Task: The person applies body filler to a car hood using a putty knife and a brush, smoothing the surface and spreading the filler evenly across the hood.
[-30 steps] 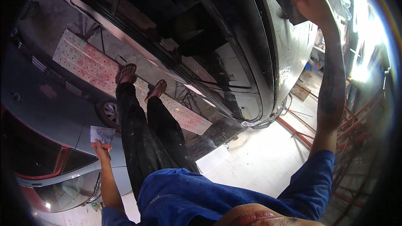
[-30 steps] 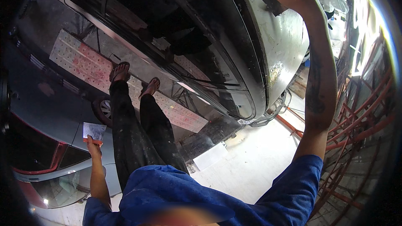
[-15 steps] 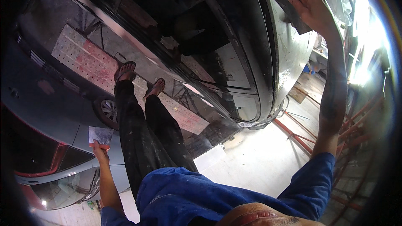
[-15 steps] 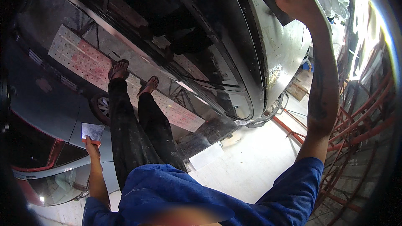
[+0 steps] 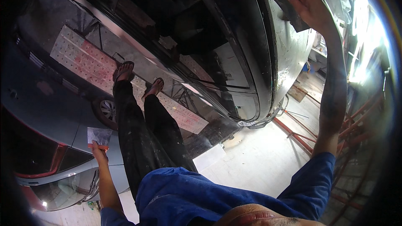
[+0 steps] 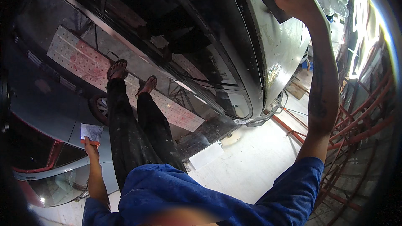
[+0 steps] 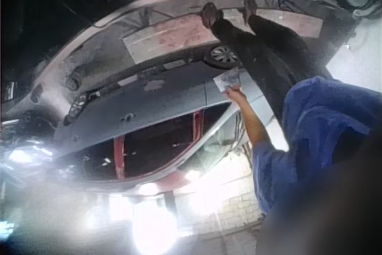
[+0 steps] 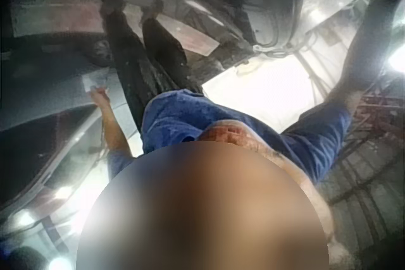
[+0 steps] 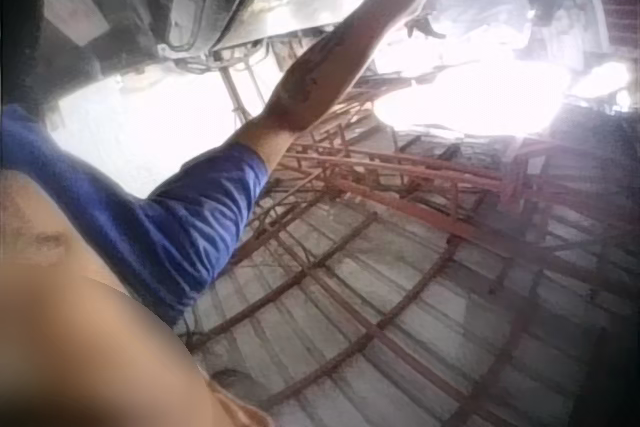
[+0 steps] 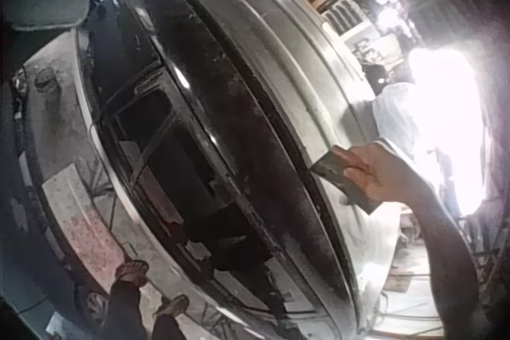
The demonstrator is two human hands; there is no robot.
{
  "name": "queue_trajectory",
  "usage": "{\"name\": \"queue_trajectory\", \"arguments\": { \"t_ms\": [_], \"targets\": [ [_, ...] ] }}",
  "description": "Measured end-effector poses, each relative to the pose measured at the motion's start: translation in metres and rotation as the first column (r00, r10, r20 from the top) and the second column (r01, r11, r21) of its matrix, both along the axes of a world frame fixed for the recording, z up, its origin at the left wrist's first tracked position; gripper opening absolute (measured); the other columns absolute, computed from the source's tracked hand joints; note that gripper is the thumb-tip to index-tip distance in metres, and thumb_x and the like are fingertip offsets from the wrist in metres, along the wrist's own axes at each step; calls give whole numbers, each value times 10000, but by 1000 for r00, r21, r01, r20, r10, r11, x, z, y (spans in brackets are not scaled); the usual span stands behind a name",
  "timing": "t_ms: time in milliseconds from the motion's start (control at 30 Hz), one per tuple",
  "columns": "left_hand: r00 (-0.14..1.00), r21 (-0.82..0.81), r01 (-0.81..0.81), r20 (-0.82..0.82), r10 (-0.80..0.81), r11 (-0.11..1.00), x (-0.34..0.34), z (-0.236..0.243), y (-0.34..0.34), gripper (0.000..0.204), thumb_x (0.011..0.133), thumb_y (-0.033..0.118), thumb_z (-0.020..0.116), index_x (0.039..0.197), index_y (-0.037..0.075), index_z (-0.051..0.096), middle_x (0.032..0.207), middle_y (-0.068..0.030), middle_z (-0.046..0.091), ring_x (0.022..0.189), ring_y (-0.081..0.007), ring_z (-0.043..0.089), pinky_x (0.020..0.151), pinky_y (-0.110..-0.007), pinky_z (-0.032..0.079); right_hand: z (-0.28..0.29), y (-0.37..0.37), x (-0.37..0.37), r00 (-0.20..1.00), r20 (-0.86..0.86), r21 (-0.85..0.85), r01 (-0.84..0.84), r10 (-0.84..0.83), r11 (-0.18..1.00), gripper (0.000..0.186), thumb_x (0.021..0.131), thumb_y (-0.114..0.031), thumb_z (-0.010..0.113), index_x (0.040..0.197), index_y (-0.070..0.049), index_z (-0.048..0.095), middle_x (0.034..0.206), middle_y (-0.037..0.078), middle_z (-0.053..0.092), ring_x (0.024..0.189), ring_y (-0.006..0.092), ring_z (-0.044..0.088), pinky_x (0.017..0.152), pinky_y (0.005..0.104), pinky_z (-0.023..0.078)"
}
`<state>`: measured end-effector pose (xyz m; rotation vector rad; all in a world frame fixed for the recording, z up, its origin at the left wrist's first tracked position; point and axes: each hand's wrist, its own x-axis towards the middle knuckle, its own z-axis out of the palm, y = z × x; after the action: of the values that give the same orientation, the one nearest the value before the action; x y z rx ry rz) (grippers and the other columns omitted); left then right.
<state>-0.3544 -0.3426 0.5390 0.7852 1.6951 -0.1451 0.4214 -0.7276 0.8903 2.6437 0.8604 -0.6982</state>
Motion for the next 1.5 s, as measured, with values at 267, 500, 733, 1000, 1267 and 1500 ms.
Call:
{"name": "queue_trajectory", "arguments": {
  "t_ms": [267, 500, 733, 1000, 1267, 1500],
  "targets": [
    [997, -9, 27, 74, -26, 1000, -9, -4, -4, 384, 942, 467, 623, 1027, 103, 532, 745, -29, 561, 572, -180, 585, 486, -344, 508, -3, -23, -3, 993, 57, -3, 102, -101, 995, 369, 936, -195, 684, 1259, -39, 598, 971, 131, 606, 829, 194, 628, 765, 326, 500],
    [1000, 20, 4, 22, -5, 1000, 1, -1, -3, 373, 937, 469, 628, 1008, 116, 527, 670, -32, 540, 529, -183, 570, 481, -338, 508, -2, -11, 6, 993, 65, 202, -110, 98, 973, 394, 925, -204, 705, 1257, -25, 591, 960, 95, 610, 890, 156, 611, 830, 296, 485],
    [999, 9, 18, 37, -18, 1000, -1, -2, 8, 409, 931, 475, 637, 1055, 104, 515, 708, -36, 549, 534, -176, 565, 479, -329, 488, 5, 55, 31, 1000, 7, 208, 24, -27, 978, 232, 854, -148, 709, 890, 59, 609, 652, 5, 478, 633, 112, 456, 590, 290, 399],
    [999, 4, -24, -35, 24, 1000, -31, -12, 9, 472, 939, 464, 631, 1188, 81, 516, 921, -53, 607, 717, -185, 616, 552, -334, 514, 5, 63, 43, 992, -24, 218, 126, -123, 968, 275, 830, -172, 748, 862, 63, 610, 681, -5, 461, 710, 98, 455, 665, 300, 400],
    [997, 23, -57, 44, 56, 998, -3, 1, -3, 372, 955, 466, 603, 1025, 111, 522, 720, -27, 563, 531, -185, 566, 486, -330, 499, 8, 81, 42, 966, -23, 199, 257, -258, 946, 287, 841, -185, 748, 832, 50, 584, 755, -46, 534, 538, 69, 380, 491, 278, 329],
    [997, -45, -75, 6, 76, 996, -28, -3, 8, 417, 955, 455, 610, 1134, 93, 503, 854, -49, 596, 662, -179, 606, 518, -316, 507, -4, 55, 85, 949, -245, 160, 239, -196, 958, 328, 881, -278, 737, 1028, -10, 618, 785, -57, 540, 694, 43, 447, 653, 223, 354]
  ]
}}
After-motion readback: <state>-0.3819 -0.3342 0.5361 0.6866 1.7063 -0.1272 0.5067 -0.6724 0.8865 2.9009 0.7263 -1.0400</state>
